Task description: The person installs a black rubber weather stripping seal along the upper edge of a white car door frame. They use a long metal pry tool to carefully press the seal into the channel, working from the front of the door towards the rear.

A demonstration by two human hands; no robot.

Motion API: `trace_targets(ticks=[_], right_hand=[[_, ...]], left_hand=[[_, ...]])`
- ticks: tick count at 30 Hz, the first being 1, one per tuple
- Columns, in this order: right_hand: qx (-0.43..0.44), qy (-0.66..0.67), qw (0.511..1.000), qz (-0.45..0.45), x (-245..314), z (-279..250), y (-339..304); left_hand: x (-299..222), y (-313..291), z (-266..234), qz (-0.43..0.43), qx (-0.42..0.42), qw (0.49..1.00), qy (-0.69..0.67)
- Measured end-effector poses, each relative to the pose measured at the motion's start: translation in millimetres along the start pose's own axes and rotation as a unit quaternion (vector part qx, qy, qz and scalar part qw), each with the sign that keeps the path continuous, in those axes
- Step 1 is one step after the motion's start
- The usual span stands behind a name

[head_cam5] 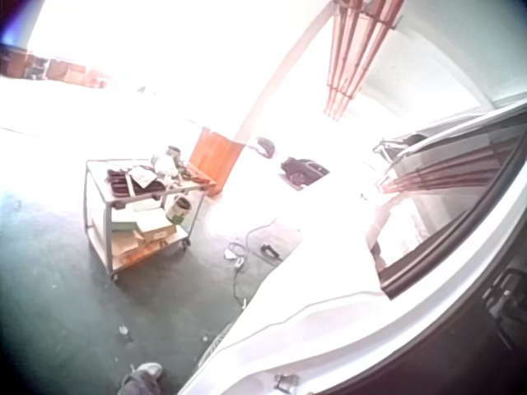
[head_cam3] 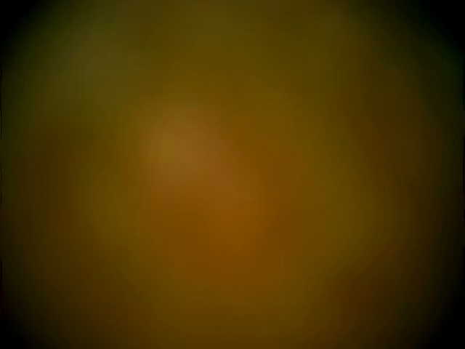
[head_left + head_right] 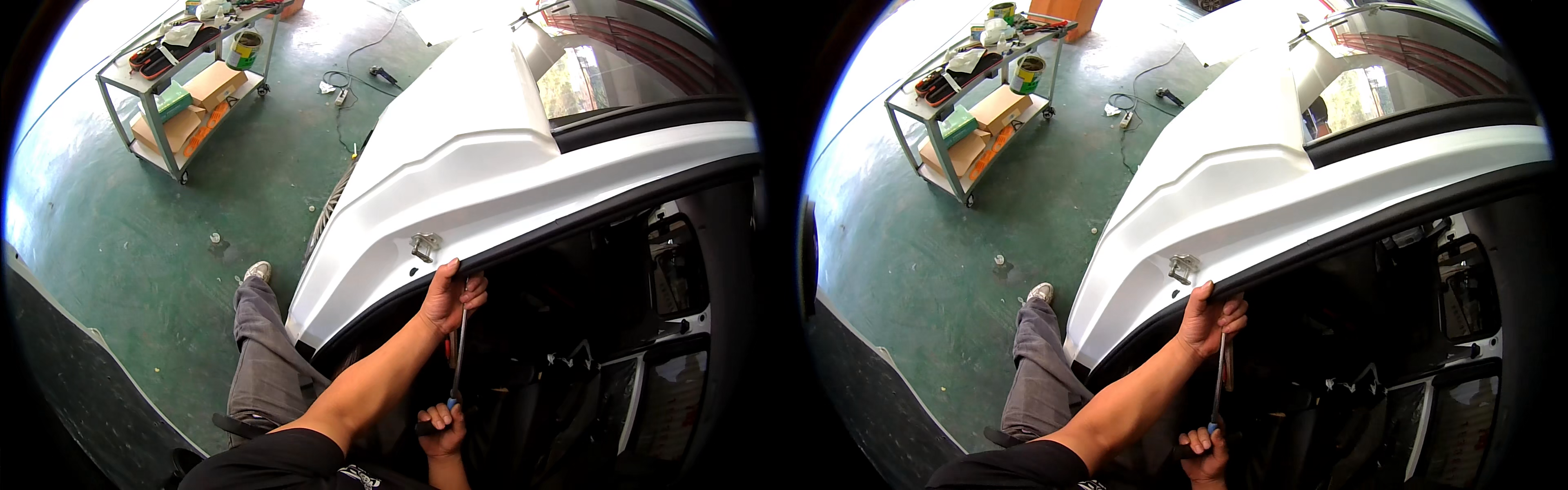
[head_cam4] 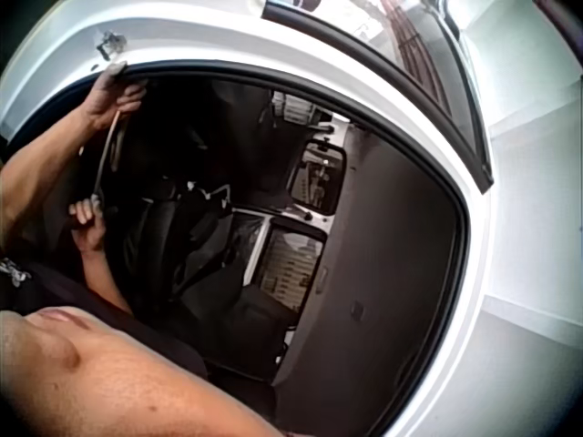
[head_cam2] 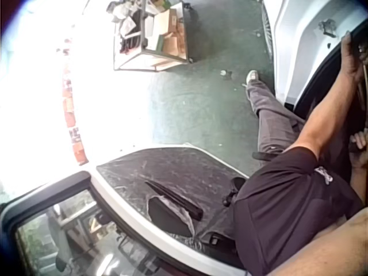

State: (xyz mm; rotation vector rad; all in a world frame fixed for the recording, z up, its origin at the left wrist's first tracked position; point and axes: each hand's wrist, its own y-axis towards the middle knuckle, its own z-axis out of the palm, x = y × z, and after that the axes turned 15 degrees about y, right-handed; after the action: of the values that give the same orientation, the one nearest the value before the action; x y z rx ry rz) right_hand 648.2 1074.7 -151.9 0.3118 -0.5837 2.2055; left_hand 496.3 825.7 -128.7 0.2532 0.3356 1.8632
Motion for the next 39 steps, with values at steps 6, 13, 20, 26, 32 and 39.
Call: trace_targets(ticks=[6,13,20,26,32,39], right_hand=[[-0.001,-0.018,1.000,-0.016,-3,-7,1],[0.008,-0.011,1.000,-0.019,-4,-9,2],[0.012,0.020,1.000,-0.004,-2,-7,2],[0.008,-0.035,0.999,-0.025,-3,-15,8],[0.029,0.013,0.999,-0.012,-5,-12,7],[0.012,0.030,0.999,-0.006,-4,-11,5]], left_hand=[[0,-1,0,-0.006,-0.004,1.000,-0.011],[-1,-1,3,-0.005,-0.013,1.000,-0.026],[1,1,3,0.002,-0.001,0.998,-0.061],[4,1,-8,-0.004,0.005,0.999,-0.039],[4,1,-7,0.002,0.007,0.999,-0.038],[3,2,-1,0.007,0.005,0.997,-0.079]])
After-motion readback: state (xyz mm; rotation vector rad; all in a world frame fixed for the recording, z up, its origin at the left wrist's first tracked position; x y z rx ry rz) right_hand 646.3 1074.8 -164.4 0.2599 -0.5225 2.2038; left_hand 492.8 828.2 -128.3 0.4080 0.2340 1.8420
